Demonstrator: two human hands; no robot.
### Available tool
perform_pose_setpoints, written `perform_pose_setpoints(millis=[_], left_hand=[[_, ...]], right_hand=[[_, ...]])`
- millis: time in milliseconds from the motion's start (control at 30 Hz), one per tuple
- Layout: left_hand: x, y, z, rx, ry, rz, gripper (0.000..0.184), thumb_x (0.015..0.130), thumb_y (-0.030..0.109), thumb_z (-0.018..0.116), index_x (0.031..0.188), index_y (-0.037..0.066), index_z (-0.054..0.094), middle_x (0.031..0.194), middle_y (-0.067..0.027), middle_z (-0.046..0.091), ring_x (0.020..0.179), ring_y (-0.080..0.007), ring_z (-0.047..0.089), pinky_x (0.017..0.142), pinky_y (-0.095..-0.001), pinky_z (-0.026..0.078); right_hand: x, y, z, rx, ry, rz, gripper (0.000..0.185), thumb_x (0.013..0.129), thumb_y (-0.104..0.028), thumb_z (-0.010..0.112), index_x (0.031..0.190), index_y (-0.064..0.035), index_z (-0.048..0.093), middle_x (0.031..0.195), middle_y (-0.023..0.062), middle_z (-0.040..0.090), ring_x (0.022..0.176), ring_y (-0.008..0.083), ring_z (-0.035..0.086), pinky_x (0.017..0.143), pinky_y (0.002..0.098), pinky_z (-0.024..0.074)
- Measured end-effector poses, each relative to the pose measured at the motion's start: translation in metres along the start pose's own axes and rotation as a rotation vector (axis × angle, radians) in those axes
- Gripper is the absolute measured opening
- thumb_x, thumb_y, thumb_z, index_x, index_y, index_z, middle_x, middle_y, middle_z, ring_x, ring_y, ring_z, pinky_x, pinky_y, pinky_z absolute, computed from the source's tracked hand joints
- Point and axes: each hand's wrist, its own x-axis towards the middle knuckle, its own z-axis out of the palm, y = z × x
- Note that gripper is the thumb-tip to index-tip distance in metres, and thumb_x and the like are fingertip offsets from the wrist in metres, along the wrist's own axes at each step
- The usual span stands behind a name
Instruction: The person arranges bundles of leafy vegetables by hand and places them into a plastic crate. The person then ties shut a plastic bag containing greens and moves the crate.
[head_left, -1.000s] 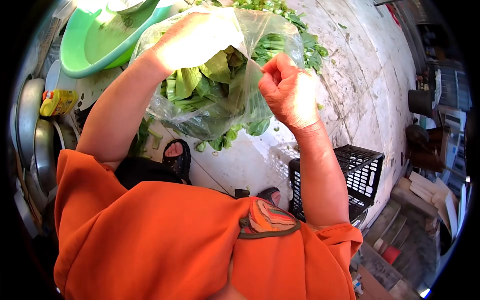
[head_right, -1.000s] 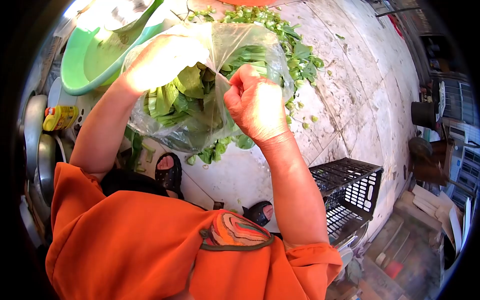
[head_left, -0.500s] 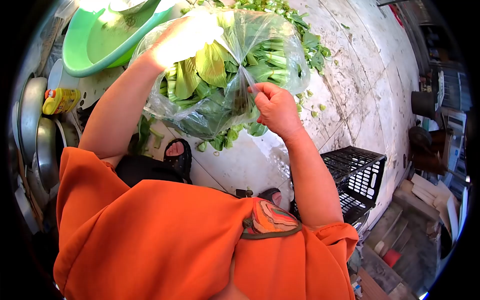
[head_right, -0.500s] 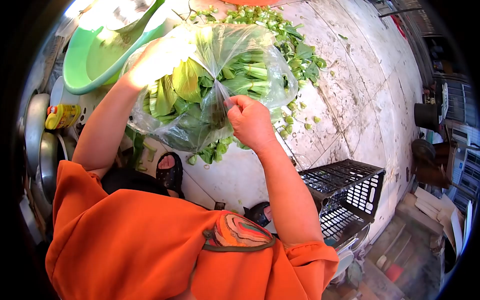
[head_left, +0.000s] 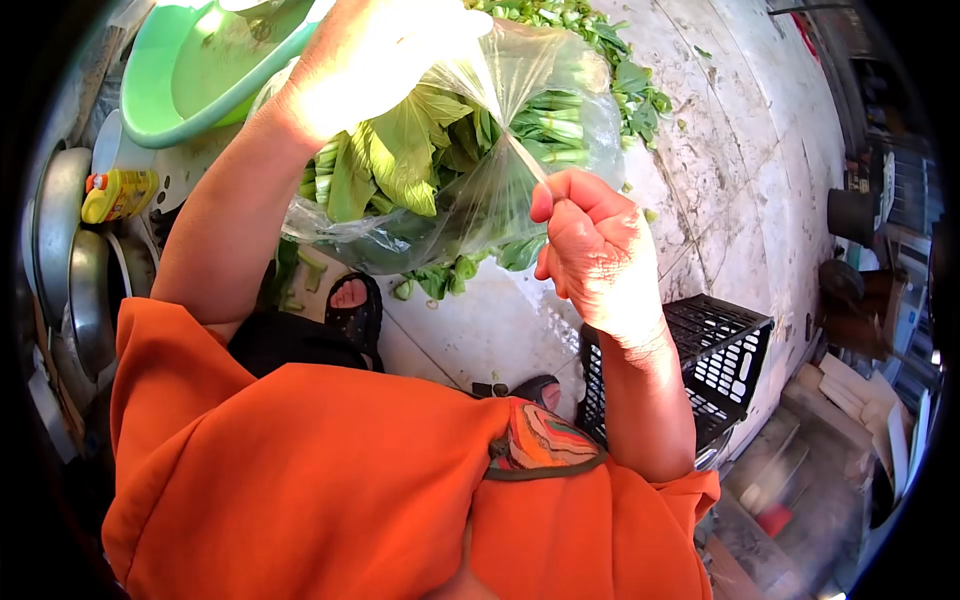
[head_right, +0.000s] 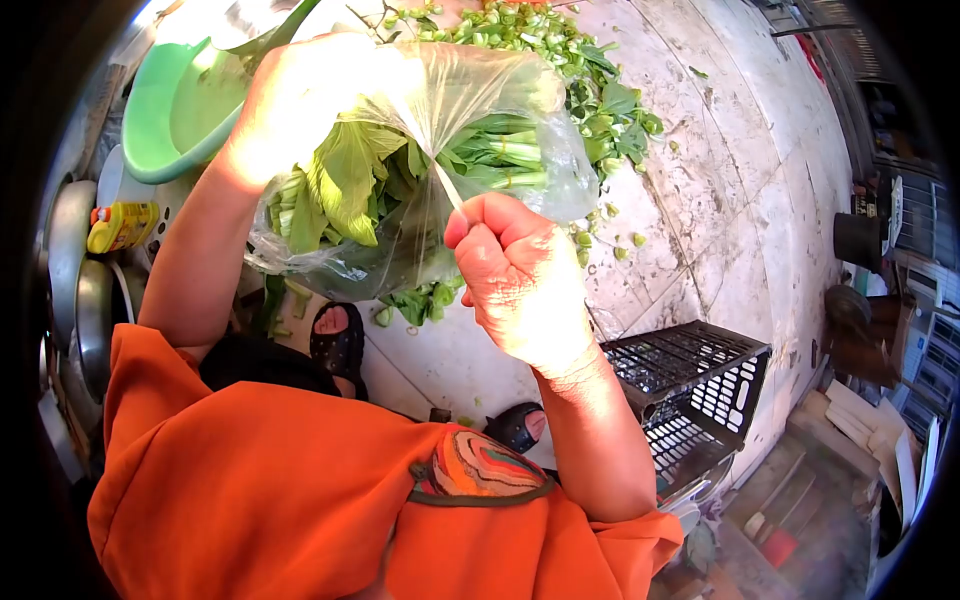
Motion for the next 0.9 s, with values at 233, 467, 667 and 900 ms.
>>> perform_pose_setpoints(millis=[233, 467, 667, 900], left_hand=[[-0.004, -0.052, 0.025, -0.154, -0.033, -0.508, 0.026, 0.093, 0.020, 0.058, 0.106, 0.002, 0.070, 0.084, 0.0001, 0.067, 0.072, -0.0078, 0.057, 0.064, -0.0251, 0.047], [0.002, -0.051, 0.027, -0.246, -0.019, -0.608, 0.028, 0.093, 0.023, 0.057, 0.109, 0.003, 0.070, 0.081, 0.0026, 0.063, 0.069, -0.0068, 0.053, 0.061, -0.0247, 0.045], [0.005, -0.030, 0.018, -0.332, -0.131, -0.139, 0.031, 0.096, 0.028, 0.054, 0.106, 0.002, 0.067, 0.084, -0.0006, 0.066, 0.067, -0.0122, 0.059, 0.064, -0.0226, 0.046], [0.021, 0.017, 0.046, -0.710, -0.398, -0.540, 0.030, 0.098, 0.034, 0.054, 0.099, 0.006, 0.065, 0.079, -0.0011, 0.062, 0.064, -0.0126, 0.060, 0.061, -0.0244, 0.048]], right_hand=[[0.031, 0.058, 0.004, -0.299, 0.044, -0.142, 0.013, 0.091, -0.013, 0.053, 0.084, -0.0045, 0.059, 0.060, 0.0032, 0.052, 0.054, 0.0113, 0.048, 0.053, 0.0299, 0.0436], [0.033, 0.092, 0.013, -0.228, 0.064, -0.066, 0.012, 0.091, -0.013, 0.053, 0.084, -0.0052, 0.059, 0.059, 0.0057, 0.053, 0.053, 0.0140, 0.050, 0.053, 0.0304, 0.0438], [0.016, 0.071, 0.003, -0.291, 0.096, -0.121, 0.013, 0.092, -0.015, 0.052, 0.086, -0.0057, 0.060, 0.060, 0.0054, 0.055, 0.054, 0.0138, 0.051, 0.054, 0.0298, 0.0447], [0.017, 0.026, 0.000, -0.568, 0.146, -0.242, 0.018, 0.087, -0.018, 0.053, 0.086, -0.0032, 0.064, 0.080, 0.0188, 0.064, 0.076, 0.0347, 0.063, 0.075, 0.0393, 0.0520]])
